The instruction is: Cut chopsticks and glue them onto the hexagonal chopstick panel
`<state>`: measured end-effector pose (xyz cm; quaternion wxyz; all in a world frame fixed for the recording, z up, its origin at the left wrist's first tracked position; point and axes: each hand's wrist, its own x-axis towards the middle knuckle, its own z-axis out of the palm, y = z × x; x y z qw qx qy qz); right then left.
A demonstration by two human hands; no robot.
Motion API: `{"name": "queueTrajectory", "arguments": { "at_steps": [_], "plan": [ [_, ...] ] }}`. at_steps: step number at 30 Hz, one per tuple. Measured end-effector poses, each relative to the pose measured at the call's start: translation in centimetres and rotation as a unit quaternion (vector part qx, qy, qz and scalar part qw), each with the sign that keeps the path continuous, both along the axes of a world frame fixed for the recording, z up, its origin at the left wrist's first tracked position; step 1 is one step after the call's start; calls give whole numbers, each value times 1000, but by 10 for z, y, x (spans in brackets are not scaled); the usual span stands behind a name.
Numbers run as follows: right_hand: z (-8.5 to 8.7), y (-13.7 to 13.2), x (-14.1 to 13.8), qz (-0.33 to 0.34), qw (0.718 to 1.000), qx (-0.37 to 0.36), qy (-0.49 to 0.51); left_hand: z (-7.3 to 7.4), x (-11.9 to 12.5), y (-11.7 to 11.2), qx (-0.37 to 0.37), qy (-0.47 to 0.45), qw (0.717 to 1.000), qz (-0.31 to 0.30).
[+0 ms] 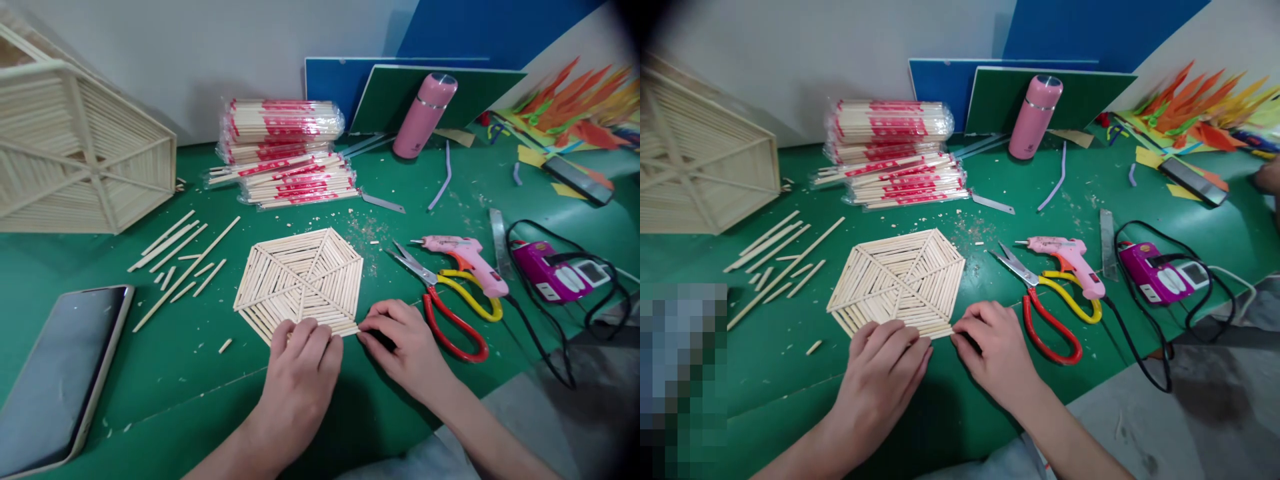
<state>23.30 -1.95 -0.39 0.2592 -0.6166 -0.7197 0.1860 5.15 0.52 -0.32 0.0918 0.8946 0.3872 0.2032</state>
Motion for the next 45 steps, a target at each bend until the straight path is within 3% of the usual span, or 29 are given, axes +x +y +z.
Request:
{"name": "queueTrajectory", "arguments": {
  "at_steps": [8,34,45],
  "plan": [
    [-2,-1,1,5,1000,5,1,-5,20,8,-3,22,999,-31],
    [-2,-1,2,5,1000,14,-4,-5,21,9,-14,10,999,-36],
    [2,1,8,17,999,-29,36,-4,21,10,-18,21,999,-34]
  ]
}}
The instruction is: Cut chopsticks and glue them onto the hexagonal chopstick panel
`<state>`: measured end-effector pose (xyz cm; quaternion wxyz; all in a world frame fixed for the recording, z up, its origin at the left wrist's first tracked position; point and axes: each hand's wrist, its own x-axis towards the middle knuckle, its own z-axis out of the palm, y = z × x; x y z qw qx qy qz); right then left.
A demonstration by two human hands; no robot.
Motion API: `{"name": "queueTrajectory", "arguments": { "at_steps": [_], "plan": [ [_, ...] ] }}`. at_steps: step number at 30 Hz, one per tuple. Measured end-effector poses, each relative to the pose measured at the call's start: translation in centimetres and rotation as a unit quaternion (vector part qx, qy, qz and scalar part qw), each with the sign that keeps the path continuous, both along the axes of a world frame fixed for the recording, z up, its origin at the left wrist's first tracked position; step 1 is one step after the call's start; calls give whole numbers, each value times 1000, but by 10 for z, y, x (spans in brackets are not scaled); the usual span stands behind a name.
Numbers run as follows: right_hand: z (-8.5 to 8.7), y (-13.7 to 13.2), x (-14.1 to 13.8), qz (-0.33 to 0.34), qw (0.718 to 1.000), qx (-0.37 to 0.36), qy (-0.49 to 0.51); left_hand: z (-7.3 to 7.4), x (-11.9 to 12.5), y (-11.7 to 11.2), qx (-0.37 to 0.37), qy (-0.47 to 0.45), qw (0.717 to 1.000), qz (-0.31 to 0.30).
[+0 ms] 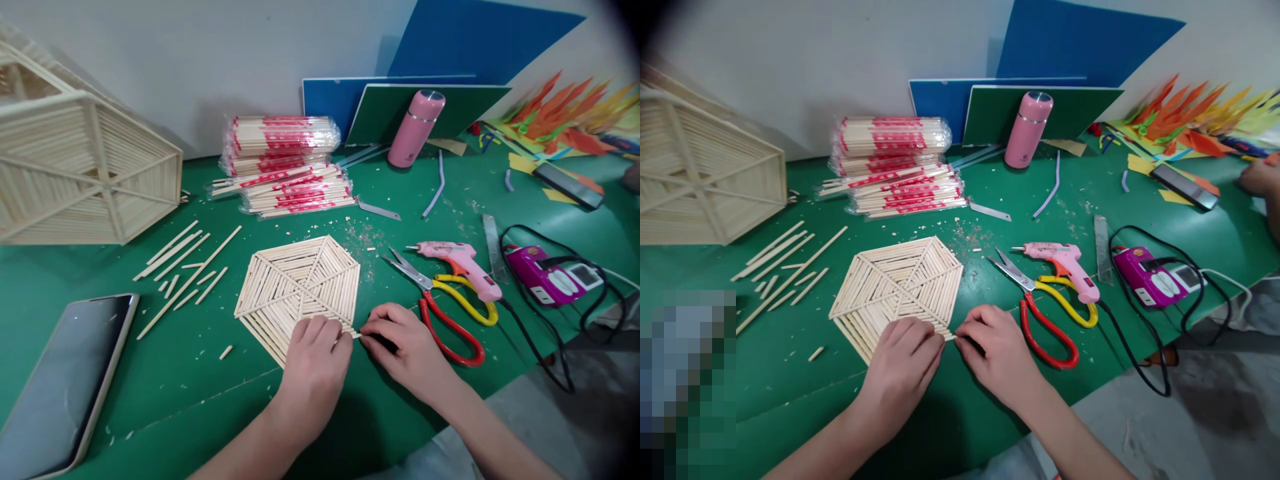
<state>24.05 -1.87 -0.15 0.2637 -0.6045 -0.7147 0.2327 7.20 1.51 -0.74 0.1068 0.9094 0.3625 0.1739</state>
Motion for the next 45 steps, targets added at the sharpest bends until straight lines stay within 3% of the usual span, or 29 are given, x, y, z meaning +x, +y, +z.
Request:
{"name": "queueTrajectory", "arguments": {
  "at_steps": [22,27,34,45],
  "plan": [
    [1,1,1,19,1000,-14,-6,1,0,0,-2,-19,1000,0],
    [0,3,4,32,999,-12,-21,13,-22,11,37,-119,991,53],
    [-2,2,8,48,998,-4,-27,15,-74,13,33,-126,975,179],
    [-6,2,8,57,998,-9,-26,1,-81,0,8,-127,984,121]
  ]
}}
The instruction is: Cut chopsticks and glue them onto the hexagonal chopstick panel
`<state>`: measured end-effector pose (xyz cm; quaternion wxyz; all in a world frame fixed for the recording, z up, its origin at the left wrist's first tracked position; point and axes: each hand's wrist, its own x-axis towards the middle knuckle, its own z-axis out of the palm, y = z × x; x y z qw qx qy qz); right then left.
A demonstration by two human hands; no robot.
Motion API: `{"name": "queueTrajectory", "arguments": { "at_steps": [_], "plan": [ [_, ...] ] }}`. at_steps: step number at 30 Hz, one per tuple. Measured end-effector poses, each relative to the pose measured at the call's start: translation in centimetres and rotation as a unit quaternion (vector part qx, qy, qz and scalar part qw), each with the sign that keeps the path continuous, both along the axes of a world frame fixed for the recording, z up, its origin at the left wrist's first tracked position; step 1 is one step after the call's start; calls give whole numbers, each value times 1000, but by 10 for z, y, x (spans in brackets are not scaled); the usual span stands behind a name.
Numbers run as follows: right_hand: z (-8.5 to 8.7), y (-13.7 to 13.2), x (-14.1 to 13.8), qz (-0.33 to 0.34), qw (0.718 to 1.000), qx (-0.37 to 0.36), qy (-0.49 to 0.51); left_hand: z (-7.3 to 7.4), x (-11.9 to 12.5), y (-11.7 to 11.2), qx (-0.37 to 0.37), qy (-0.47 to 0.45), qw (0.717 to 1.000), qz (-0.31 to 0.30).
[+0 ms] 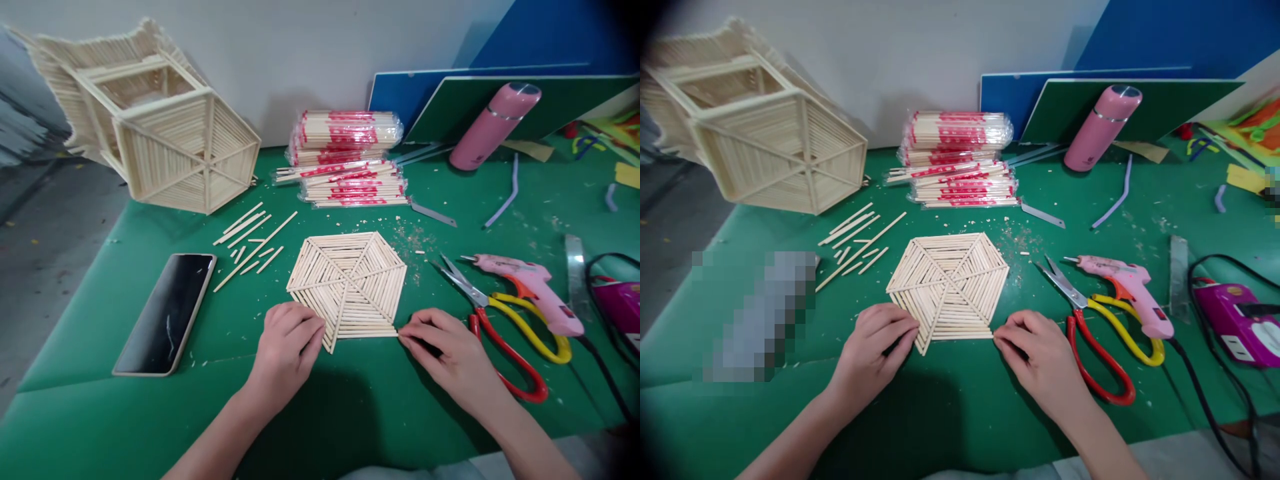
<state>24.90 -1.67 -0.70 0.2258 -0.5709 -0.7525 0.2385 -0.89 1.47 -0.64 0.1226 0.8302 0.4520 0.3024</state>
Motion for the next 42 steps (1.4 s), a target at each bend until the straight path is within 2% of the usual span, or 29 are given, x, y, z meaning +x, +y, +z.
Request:
{"name": "queueTrajectory", "arguments": {
  "at_steps": [14,19,25,29,32,37,42],
  "plan": [
    [0,2,0,10,999,20,-28,-1,2,0,5,7,1000,-1],
    [5,4,-1,28,998,8,-49,1,4,1,9,32,999,3],
    [8,7,-1,55,996,14,-68,4,6,1,23,20,999,11],
    [13,7,-2,73,994,-3,-77,14,21,-5,15,17,1000,1],
    [21,3,-2,81,993,-15,-82,19,44,-14,13,15,999,-48],
    [38,-9,1,81,994,4,-71,20,79,-27,4,134,984,-115],
    [45,-15,-1,79,994,24,-66,25,84,-29,-20,158,976,-150]
  ]
}}
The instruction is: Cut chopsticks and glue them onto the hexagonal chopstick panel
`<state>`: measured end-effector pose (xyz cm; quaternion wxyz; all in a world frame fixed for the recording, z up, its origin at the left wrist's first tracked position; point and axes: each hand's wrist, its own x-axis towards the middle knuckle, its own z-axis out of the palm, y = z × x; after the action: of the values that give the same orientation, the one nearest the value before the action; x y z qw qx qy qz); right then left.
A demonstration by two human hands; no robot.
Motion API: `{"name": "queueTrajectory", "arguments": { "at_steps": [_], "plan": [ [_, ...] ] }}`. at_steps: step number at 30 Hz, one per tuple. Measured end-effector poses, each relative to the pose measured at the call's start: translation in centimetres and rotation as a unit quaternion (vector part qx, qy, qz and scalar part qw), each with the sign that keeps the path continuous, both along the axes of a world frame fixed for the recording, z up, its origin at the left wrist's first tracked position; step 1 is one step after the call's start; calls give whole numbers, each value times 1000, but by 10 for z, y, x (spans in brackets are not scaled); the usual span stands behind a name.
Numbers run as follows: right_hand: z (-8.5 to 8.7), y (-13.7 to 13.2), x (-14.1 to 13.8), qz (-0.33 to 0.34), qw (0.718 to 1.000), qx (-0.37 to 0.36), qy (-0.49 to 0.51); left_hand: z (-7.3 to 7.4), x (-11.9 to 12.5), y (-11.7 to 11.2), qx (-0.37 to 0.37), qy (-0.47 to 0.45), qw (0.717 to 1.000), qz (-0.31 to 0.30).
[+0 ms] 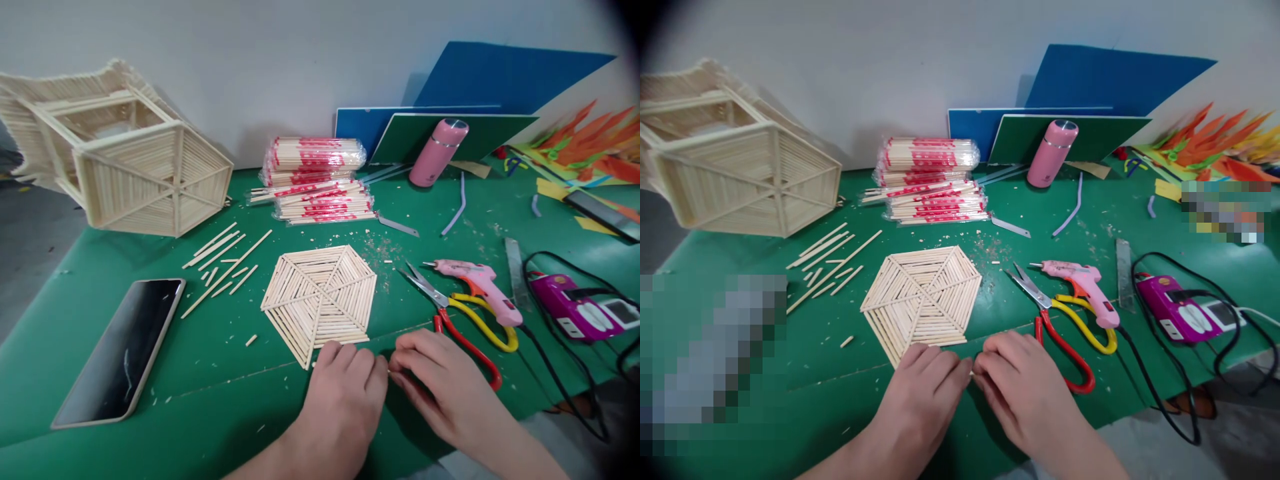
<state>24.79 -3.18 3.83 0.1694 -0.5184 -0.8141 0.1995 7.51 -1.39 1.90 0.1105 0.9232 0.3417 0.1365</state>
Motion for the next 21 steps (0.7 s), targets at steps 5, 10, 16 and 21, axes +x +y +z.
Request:
{"name": "queueTrajectory", "arguments": {
  "at_steps": [5,10,16,21],
  "plan": [
    [0,0,-4,2,1000,1,14,2,-3,-1,-4,-19,1000,0],
    [-13,-8,42,-177,983,44,-3,4,-21,12,76,-74,993,44],
    [-42,-26,105,-326,930,77,-152,19,-58,36,49,-192,964,179],
    [-48,-19,109,-320,918,81,-221,27,-60,36,-24,-266,931,248]
  ]
}}
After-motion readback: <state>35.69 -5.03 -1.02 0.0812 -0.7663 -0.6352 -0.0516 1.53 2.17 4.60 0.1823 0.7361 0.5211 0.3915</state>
